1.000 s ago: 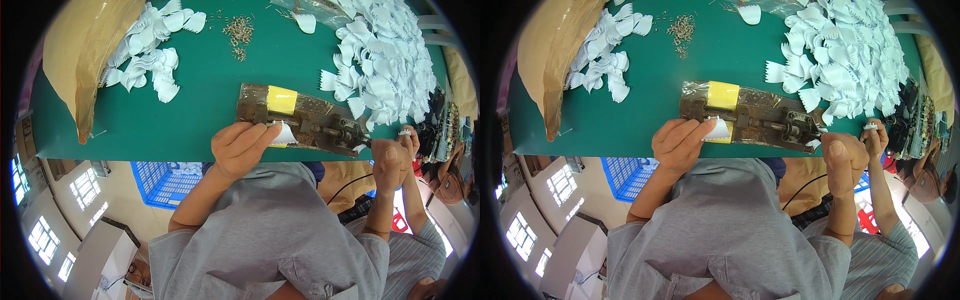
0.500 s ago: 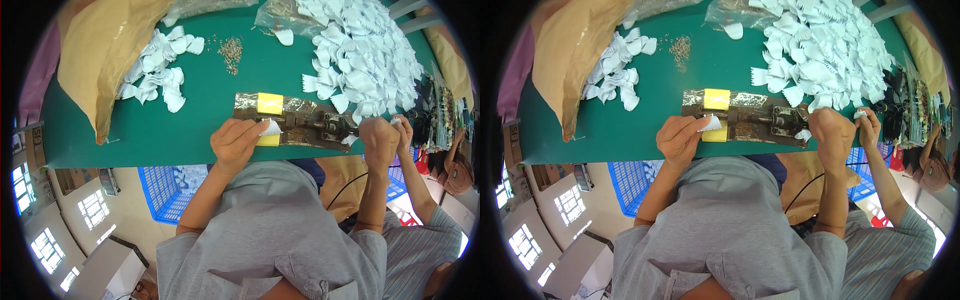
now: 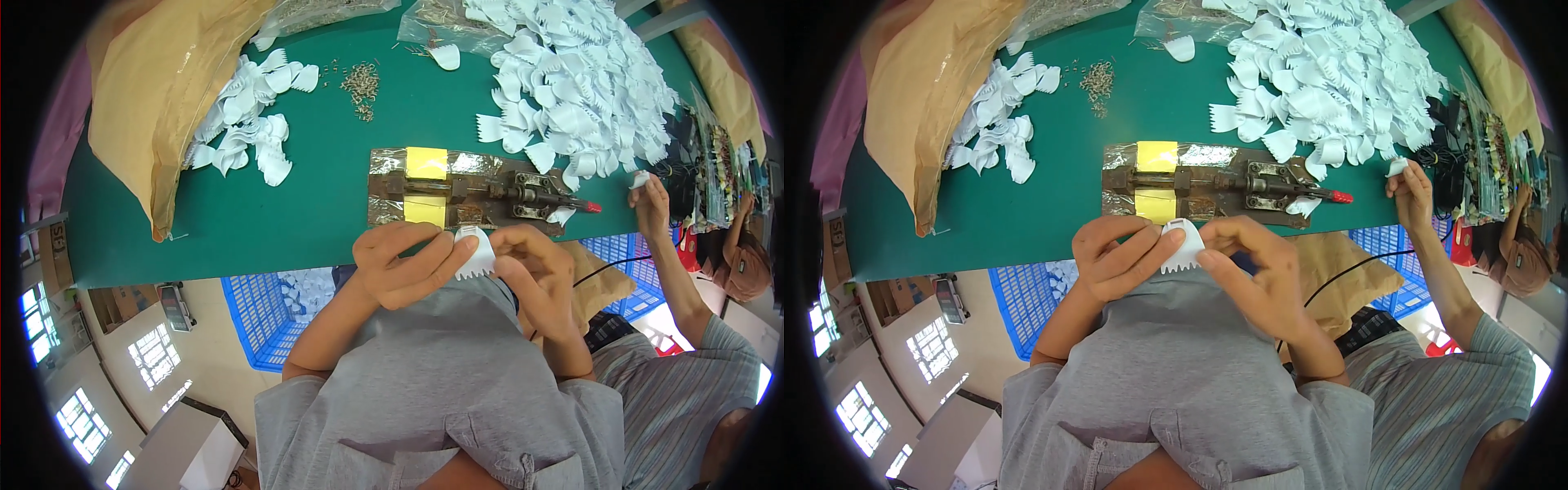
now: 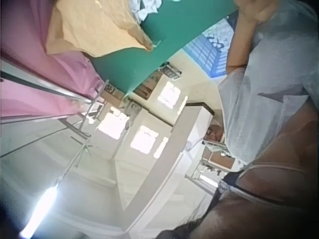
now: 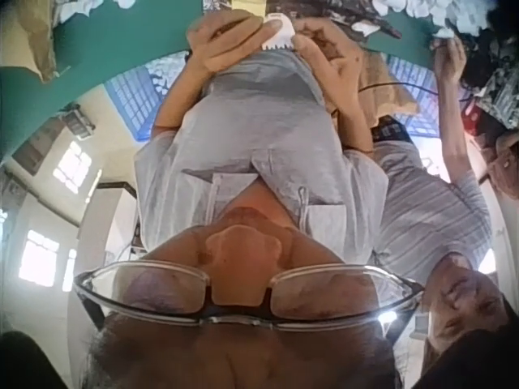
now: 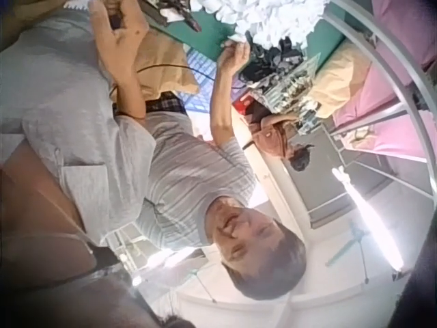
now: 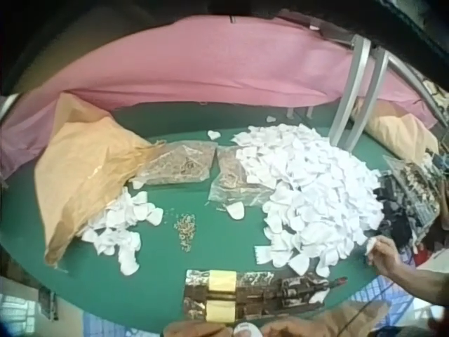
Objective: The person positions a white plastic piece and a metal pin into a machine and presses a lever to join them. They then remove the assembled hair clip and place it into a blue crate, repeating the process.
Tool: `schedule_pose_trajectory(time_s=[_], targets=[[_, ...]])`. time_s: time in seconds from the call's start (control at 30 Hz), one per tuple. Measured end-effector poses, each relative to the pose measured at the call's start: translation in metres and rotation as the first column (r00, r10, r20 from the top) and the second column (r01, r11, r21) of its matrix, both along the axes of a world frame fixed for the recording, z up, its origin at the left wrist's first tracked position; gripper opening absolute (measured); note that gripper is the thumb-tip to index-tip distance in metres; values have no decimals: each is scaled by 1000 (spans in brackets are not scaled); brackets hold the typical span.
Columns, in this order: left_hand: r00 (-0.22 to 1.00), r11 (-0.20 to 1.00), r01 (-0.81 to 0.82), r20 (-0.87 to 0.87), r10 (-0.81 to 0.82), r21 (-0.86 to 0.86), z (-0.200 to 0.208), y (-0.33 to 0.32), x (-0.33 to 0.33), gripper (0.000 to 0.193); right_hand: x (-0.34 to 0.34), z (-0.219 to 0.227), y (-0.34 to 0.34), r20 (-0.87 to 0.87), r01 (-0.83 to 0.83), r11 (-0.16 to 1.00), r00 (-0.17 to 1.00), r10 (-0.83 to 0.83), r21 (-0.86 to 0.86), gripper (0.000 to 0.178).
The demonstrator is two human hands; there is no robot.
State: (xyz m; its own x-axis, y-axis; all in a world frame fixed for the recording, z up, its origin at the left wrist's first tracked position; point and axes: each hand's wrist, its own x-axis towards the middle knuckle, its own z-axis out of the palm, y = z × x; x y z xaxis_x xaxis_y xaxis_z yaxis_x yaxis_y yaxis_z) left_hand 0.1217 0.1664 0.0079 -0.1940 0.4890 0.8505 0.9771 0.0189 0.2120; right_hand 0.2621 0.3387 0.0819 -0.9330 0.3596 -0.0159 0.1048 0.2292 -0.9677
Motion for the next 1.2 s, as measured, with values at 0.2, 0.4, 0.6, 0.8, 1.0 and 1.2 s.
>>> schedule_pose_trajectory(time_s=[0.2, 0.4, 0.6, 0.8, 1.0, 1.2], targets=[[523, 978, 127, 827, -207, 164, 19, 0, 10, 42, -17, -22, 9, 52, -46, 553, 986, 161, -832, 19], [84, 772, 469, 849, -522, 428, 11, 0, -12, 23, -36, -35, -3, 16, -63, 326, 972, 233, -943, 20], [773, 986, 164, 622, -124, -7, 27, 0, -14, 24, -37, -11, 7, -153, -13, 959, 988, -32, -285, 13], [900, 991, 121, 429, -83, -62, 26, 3, -12, 31, -40, -10, 12, -56, -100, 979, 994, 91, -180, 13], [960, 985, 89, 276, -45, -149, 22, 4, -13, 33, -41, -9, 18, 1, -127, 980, 992, 129, -154, 14], [964, 983, 108, 256, -68, -148, 17, 4, -12, 34, -43, -5, 28, 66, -279, 956, 956, 285, -90, 12]])
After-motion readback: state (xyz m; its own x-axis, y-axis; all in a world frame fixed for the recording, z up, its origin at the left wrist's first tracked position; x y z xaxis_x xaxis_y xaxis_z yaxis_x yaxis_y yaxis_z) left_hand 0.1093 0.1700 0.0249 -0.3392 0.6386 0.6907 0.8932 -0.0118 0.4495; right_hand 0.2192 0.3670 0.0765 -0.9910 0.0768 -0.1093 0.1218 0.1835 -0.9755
